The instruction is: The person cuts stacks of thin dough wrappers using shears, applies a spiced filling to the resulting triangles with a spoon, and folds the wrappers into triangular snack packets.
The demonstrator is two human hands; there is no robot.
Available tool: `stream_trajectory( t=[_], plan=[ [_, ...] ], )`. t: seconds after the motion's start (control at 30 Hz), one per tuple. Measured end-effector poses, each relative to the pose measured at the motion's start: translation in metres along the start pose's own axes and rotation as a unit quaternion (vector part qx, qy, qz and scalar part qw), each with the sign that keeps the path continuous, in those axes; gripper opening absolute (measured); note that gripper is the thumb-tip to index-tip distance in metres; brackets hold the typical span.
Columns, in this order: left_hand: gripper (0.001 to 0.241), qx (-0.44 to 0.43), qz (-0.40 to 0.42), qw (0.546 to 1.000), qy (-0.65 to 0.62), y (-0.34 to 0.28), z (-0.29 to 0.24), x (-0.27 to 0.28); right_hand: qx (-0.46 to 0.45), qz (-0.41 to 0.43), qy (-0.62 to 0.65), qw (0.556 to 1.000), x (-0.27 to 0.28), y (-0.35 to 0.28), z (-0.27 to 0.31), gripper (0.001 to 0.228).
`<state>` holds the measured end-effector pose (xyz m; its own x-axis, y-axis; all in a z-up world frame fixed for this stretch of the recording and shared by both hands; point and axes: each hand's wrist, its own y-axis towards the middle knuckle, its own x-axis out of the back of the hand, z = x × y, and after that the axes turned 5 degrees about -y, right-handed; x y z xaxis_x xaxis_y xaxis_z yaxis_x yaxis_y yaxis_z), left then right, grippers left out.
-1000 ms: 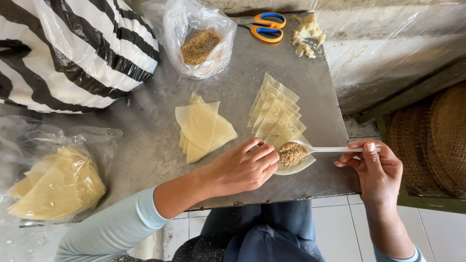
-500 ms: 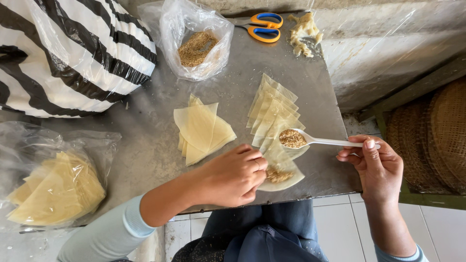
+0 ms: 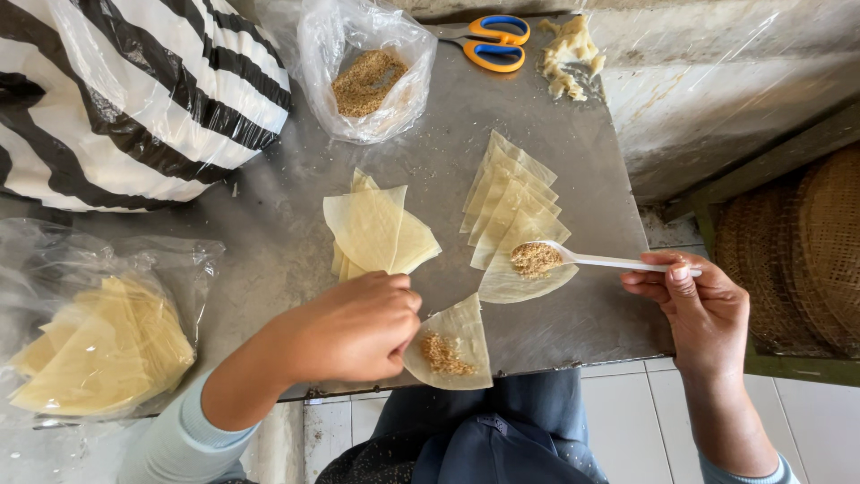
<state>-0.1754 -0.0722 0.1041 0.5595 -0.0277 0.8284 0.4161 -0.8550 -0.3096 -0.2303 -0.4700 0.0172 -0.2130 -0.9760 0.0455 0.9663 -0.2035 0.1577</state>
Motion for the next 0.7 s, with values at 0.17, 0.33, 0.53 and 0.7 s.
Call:
stream_trajectory(
  t=[0.17,0.33,0.53,0.7],
  plan=[
    [0.014,0.035,-0.033,0.997,-0.059,-0.006,0.007,0.005,-0.003,0.000,-0.002,1.000,0.001,0.000,0.000,0.024],
    [0.042,-0.050,-0.116,0.992,-0.029,0.024,-0.003,-0.003,-0.003,-0.005,0.001,1.000,-0.001,-0.001,0.002,0.024],
    [0.071,-0.075,-0.240,0.962,0.106,0.067,-0.038,-0.040,-0.010,-0.017,-0.016,1.000,-0.007,-0.001,0.010,0.027],
    [0.074,-0.067,-0.219,0.968,0.103,0.068,-0.046,-0.044,-0.030,-0.033,-0.018,0.999,-0.009,0.000,0.015,0.031]
  ],
)
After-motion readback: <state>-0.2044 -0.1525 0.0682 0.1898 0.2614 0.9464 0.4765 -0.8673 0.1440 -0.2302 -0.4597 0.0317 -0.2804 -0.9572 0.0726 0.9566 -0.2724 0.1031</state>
